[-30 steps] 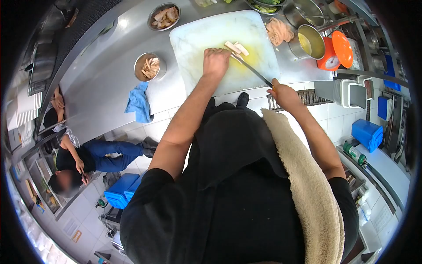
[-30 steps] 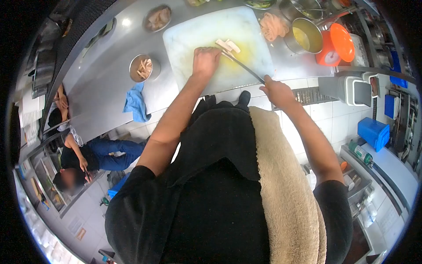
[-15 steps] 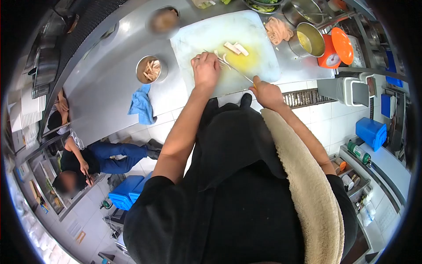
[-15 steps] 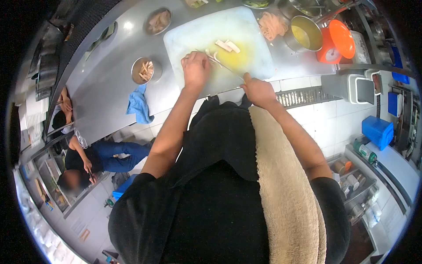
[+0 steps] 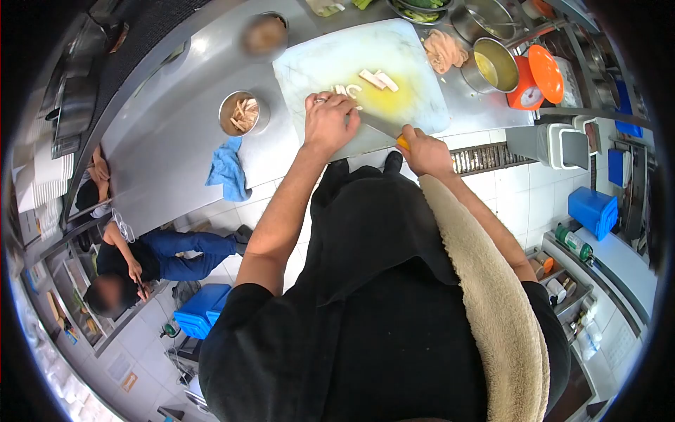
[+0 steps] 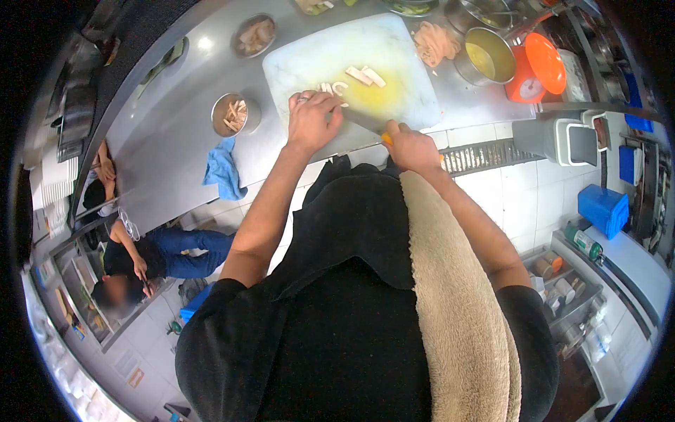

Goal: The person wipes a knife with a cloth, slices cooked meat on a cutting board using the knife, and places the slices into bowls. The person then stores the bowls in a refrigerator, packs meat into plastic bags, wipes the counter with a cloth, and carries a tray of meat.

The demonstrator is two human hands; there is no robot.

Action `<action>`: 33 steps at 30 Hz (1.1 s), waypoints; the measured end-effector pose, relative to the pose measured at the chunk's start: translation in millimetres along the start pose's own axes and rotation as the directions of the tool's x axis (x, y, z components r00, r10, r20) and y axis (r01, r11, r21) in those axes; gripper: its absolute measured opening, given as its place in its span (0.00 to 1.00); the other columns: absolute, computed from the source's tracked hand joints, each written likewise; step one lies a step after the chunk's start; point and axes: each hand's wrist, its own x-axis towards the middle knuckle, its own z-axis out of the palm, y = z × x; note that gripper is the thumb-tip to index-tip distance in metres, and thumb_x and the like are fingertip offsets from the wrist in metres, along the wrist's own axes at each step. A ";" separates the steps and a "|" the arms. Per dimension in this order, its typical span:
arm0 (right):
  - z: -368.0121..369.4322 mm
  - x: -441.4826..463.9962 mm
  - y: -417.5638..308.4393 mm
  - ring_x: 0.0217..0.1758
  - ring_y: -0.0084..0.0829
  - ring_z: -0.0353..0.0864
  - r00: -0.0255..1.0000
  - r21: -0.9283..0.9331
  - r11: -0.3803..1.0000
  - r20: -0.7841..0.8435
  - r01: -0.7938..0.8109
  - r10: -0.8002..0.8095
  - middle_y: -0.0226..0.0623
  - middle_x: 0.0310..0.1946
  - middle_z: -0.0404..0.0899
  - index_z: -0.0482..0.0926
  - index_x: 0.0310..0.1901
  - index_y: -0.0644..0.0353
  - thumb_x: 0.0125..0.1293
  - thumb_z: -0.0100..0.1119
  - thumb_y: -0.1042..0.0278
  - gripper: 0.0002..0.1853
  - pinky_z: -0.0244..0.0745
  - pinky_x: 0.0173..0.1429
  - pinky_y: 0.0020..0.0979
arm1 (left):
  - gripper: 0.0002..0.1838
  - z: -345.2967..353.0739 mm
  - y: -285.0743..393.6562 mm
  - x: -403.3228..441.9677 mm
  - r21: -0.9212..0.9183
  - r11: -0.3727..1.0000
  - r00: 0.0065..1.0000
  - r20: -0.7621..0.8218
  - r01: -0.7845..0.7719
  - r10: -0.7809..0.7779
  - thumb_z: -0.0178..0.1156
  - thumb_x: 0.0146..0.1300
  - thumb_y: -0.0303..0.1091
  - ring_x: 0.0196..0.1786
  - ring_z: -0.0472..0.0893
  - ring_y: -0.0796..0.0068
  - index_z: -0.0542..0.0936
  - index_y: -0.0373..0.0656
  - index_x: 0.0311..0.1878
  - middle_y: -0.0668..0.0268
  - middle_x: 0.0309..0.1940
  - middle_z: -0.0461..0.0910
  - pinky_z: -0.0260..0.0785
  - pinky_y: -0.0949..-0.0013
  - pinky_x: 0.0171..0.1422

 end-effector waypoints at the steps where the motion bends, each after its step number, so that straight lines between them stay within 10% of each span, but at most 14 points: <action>1: 4.4 -2.6 4.2 0.45 0.50 0.88 1.000 0.003 1.000 -0.018 0.016 -0.016 0.45 0.45 0.84 0.68 0.53 0.56 0.75 0.59 0.52 0.18 0.83 0.46 0.50 | 0.10 0.6 -0.5 0.2 0.025 1.000 1.000 0.019 0.009 -0.009 0.63 0.62 0.36 0.57 0.80 0.59 0.89 0.50 0.44 0.69 0.47 0.87 0.58 0.49 0.73; 10: -2.4 -50.0 44.7 0.40 0.52 0.86 0.988 0.104 0.993 -0.140 -0.052 0.066 0.46 0.37 0.85 0.71 0.47 0.56 0.75 0.60 0.53 0.15 0.79 0.42 0.52 | 0.10 -3.0 6.6 42.6 -0.042 0.999 0.947 -0.320 0.006 -0.019 0.67 0.61 0.36 0.58 0.80 0.58 0.89 0.47 0.44 0.64 0.50 0.86 0.58 0.51 0.73; 19: -15.3 -52.9 62.5 0.39 0.56 0.85 0.963 0.143 0.972 -0.168 -0.188 0.211 0.49 0.33 0.85 0.72 0.45 0.58 0.76 0.58 0.54 0.15 0.77 0.42 0.54 | 0.11 50.4 16.5 89.2 -0.007 0.988 0.983 0.107 0.153 -0.151 0.69 0.62 0.39 0.54 0.83 0.57 0.90 0.52 0.47 0.65 0.48 0.87 0.69 0.53 0.62; 33: -30.6 -15.6 56.1 0.41 0.58 0.87 0.977 0.021 0.977 0.044 -0.211 0.210 0.54 0.34 0.86 0.69 0.52 0.60 0.78 0.54 0.54 0.17 0.80 0.45 0.57 | 0.10 78.6 19.0 84.5 -0.024 0.987 0.987 -0.019 0.157 -0.158 0.73 0.58 0.40 0.51 0.84 0.57 0.90 0.49 0.42 0.66 0.45 0.89 0.71 0.53 0.61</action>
